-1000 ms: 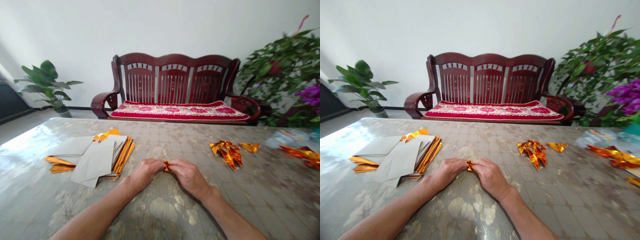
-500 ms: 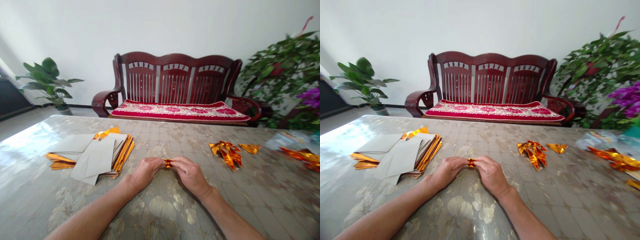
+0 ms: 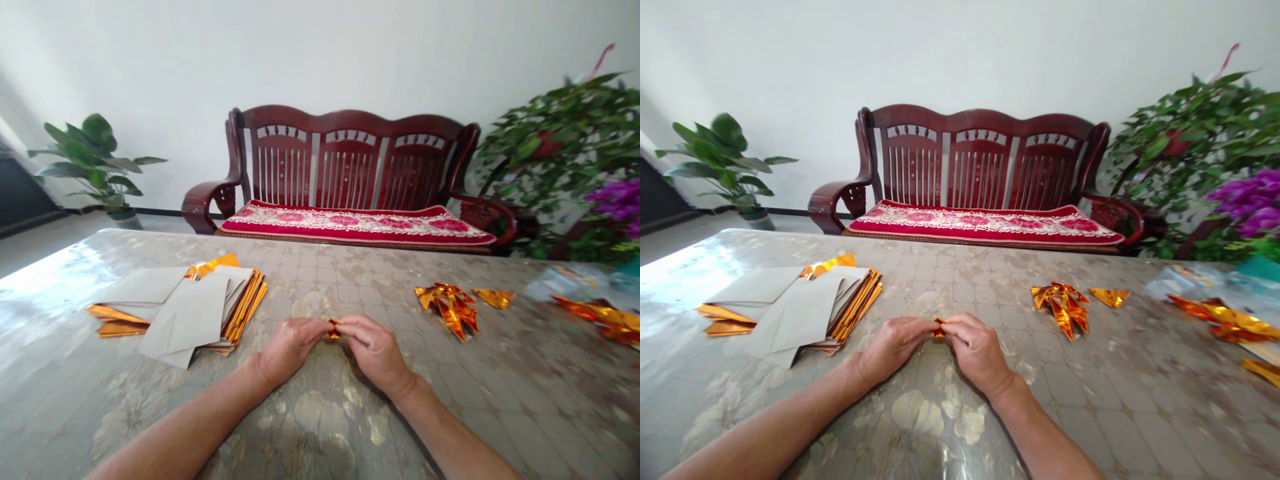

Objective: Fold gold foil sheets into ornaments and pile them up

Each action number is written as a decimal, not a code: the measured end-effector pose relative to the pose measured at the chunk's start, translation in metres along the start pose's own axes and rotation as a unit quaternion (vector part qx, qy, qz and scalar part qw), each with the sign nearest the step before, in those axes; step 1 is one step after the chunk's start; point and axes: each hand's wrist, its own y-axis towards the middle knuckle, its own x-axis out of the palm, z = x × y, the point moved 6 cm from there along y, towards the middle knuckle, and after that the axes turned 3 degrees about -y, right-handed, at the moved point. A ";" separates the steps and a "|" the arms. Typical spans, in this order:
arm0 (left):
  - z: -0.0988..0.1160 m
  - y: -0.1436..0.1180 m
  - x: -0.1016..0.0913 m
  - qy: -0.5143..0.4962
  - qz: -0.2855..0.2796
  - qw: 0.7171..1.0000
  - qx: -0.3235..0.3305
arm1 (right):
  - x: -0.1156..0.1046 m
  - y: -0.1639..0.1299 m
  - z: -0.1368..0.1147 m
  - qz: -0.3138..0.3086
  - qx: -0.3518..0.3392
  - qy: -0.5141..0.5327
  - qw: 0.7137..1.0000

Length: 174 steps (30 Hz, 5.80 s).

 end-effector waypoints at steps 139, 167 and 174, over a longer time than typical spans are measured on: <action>-0.027 -0.001 -0.018 0.038 0.080 0.986 -0.140 | 0.020 0.013 0.012 -0.064 0.028 -0.162 0.984; -0.019 0.002 -0.014 -0.005 0.077 0.994 -0.078 | 0.024 0.020 0.005 -0.054 0.066 0.005 0.996; -0.015 0.002 -0.013 0.009 0.035 0.998 -0.060 | 0.022 0.017 0.007 -0.043 0.059 0.015 0.997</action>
